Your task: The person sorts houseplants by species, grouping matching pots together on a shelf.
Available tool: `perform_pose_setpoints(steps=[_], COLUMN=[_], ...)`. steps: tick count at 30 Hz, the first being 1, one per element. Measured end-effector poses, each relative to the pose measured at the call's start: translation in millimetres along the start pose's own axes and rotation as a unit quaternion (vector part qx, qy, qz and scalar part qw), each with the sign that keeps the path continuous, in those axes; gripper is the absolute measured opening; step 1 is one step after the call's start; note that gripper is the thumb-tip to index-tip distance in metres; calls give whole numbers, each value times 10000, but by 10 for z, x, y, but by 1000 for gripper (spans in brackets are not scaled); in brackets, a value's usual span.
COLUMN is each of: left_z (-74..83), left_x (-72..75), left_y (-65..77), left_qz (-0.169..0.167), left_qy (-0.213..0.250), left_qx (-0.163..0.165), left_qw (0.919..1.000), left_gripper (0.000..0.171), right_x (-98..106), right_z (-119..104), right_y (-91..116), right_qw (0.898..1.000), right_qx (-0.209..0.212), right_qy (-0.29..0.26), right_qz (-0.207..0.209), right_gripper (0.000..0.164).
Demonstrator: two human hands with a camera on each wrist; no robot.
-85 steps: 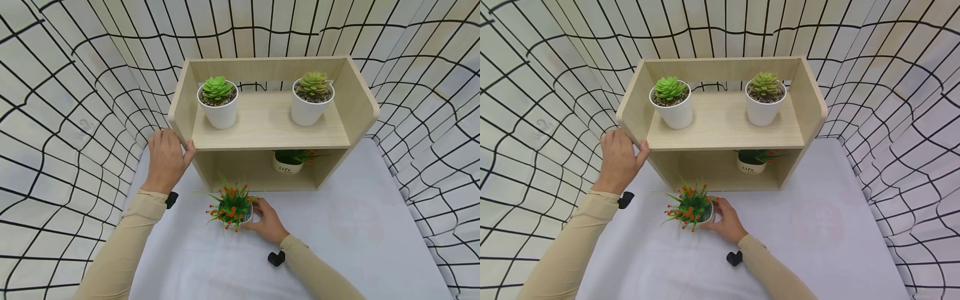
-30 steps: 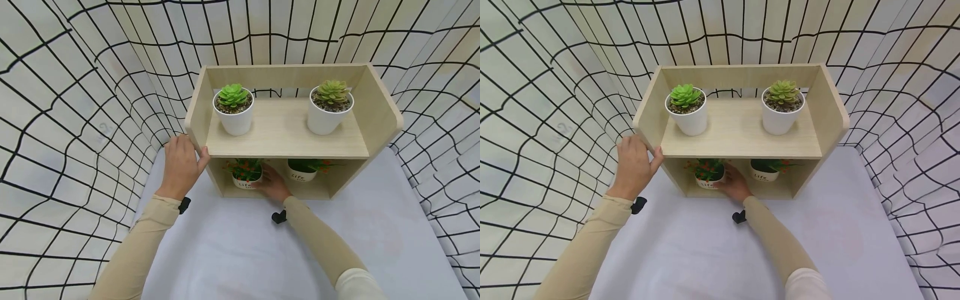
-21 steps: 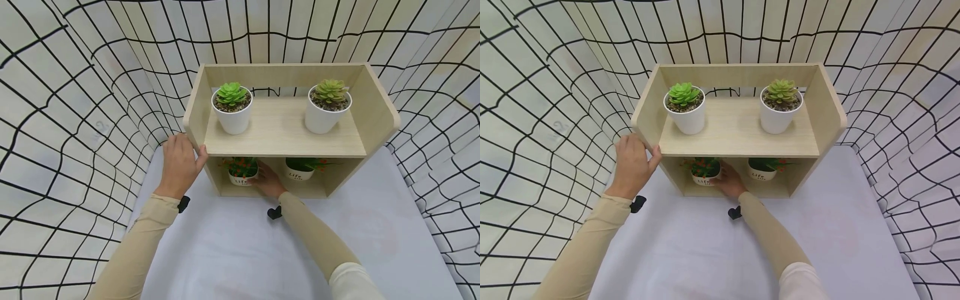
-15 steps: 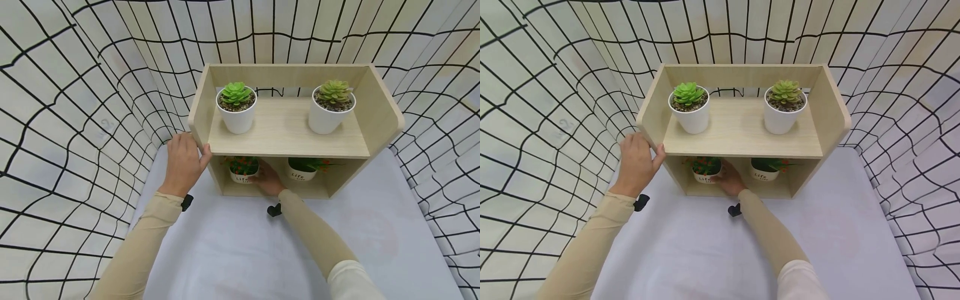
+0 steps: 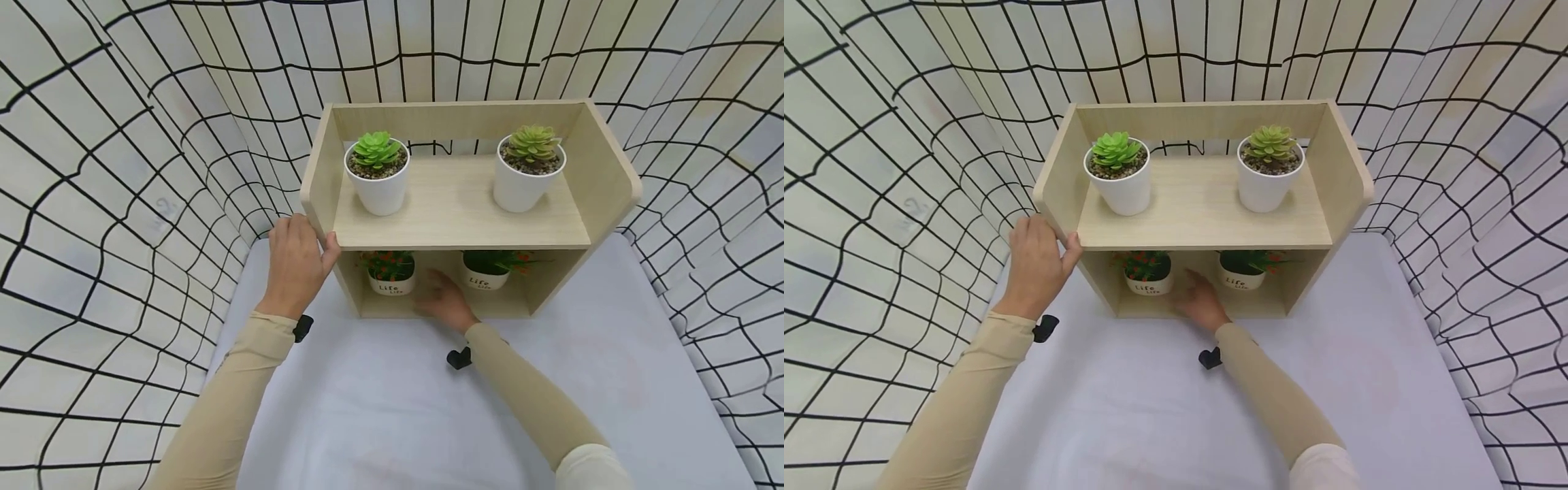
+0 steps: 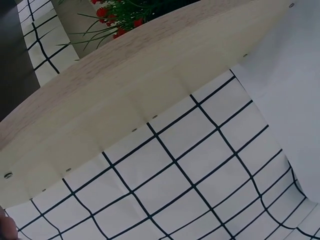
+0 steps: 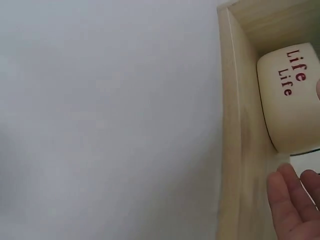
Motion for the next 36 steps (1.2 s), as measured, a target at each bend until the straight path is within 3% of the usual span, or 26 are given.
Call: perform_pose_setpoints(steps=[3,8,14,19,22,27,36], left_z=[-59,-154,-207,-273,-286,-315,-387], left_x=[-16,1,43,65,69,96,193], left_y=[4,15,-1,-8,-15,-3,30], left_qz=[-63,-161,-185,-240,-279,-319,-367], left_qy=[-6,-9,-73,-81,-27,79,-64], left_qx=[78,194,150,188,201,306,470], left_qw=[10000,9997,9997,9995,9994,9990,9982], left_gripper=[27,27,28,29,30,31,40], right_x=[83,279,679,1017,1232,1572,2058], right_z=[43,202,440,532,478,288,-223], right_y=[216,556,957,1201,1336,1505,1622], right_qw=[9996,9995,9988,9947,9913,9881,9714], right_qx=[191,260,55,87,198,254,853], right_qy=[-184,11,60,-356,-368,152,938], right_qz=[29,168,489,959,1248,1508,2008], right_gripper=[73,59,53,45,37,28,27])
Point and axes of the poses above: each hand's wrist, its own y-axis away from the middle knuckle, its own x-axis out of the back of the hand, z = x × y, the point moved 9 cm from there along -y, towards the middle knuckle, and after that the axes turned 1 degree about -x, right-handed, at the moved point
